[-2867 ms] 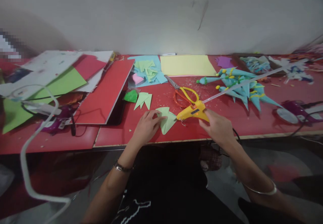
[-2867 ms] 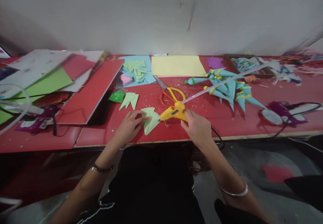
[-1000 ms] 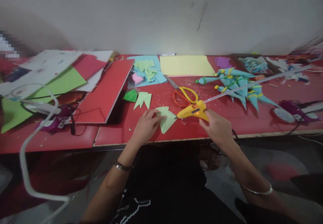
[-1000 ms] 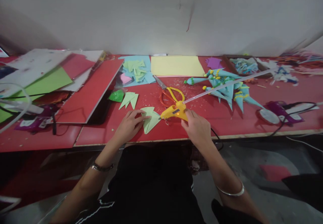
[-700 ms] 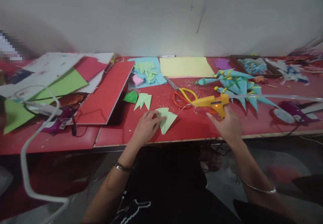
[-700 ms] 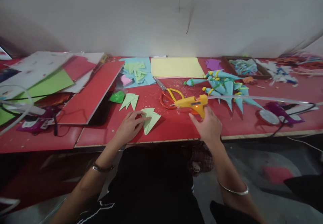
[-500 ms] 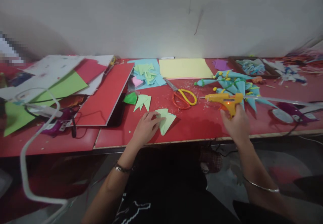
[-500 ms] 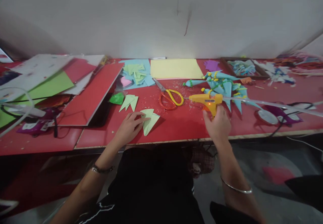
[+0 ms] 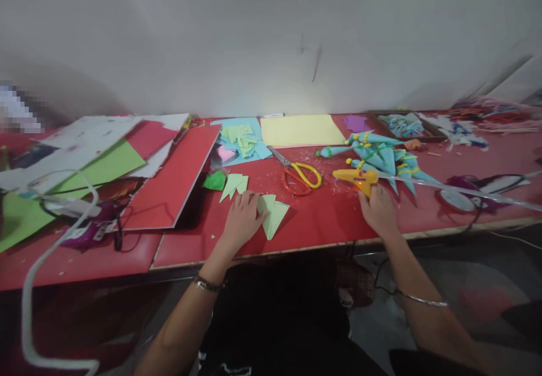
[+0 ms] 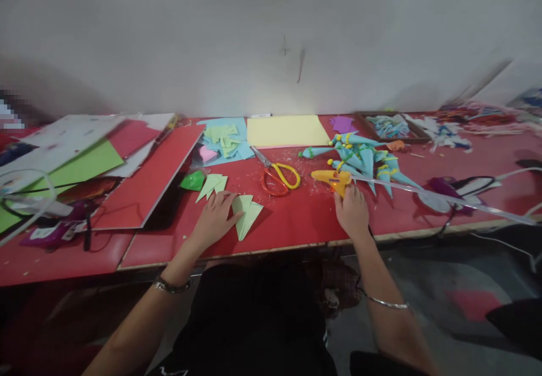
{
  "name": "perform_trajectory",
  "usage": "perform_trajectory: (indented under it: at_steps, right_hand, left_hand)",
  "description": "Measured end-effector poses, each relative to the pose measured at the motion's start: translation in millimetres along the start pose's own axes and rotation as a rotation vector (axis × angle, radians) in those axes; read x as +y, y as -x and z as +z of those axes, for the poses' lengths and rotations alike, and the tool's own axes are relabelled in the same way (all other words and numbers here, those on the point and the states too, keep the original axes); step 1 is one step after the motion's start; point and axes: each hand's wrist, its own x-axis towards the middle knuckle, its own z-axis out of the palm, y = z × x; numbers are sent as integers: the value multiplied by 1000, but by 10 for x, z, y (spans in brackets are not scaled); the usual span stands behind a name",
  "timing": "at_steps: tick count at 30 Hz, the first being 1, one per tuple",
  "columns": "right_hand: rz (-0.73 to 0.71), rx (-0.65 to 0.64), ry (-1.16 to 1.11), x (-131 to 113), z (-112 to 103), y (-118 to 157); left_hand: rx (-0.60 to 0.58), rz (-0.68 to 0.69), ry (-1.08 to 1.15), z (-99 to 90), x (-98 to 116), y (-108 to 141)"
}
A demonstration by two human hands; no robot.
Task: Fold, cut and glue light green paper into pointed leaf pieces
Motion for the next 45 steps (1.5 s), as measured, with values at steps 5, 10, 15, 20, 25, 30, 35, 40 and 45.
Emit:
perform_trajectory:
  at_steps: [5, 10, 15, 20, 25, 30, 35, 40, 45]
  right_hand:
    - [-21, 22, 37, 18, 34, 17]
    - [37, 117, -55, -7, 9, 81]
    - [206, 210, -151, -106, -114, 298]
    - [165, 266, -429, -310, -202, 640]
    - [-17, -202, -839, -697, -368, 585]
    - [-32, -476, -1174, -1145, -429, 112]
    - [-40, -692, -1289, -1431, -226, -289]
    - [-102, -787, -1285, -1536, -130, -477]
    - [-230, -733, -1181, -1599, -135, -580]
  left_hand:
    - [-110, -36, -18, -69, 29, -58]
    - [-183, -78, 144, -90, 31, -78]
    - [-186, -149, 423, -164, 27, -127]
    - [-131, -209, 884, -231, -39, -210]
    - [-122, -232, 1109, -263, -81, -354]
    - [-147, -204, 1117, -312, -65, -556]
    - [-199, -216, 1116, -341, -88, -732]
    - [-245, -195, 1135, -307, -172, -839]
    - [-289, -208, 1183, -249, -222, -869]
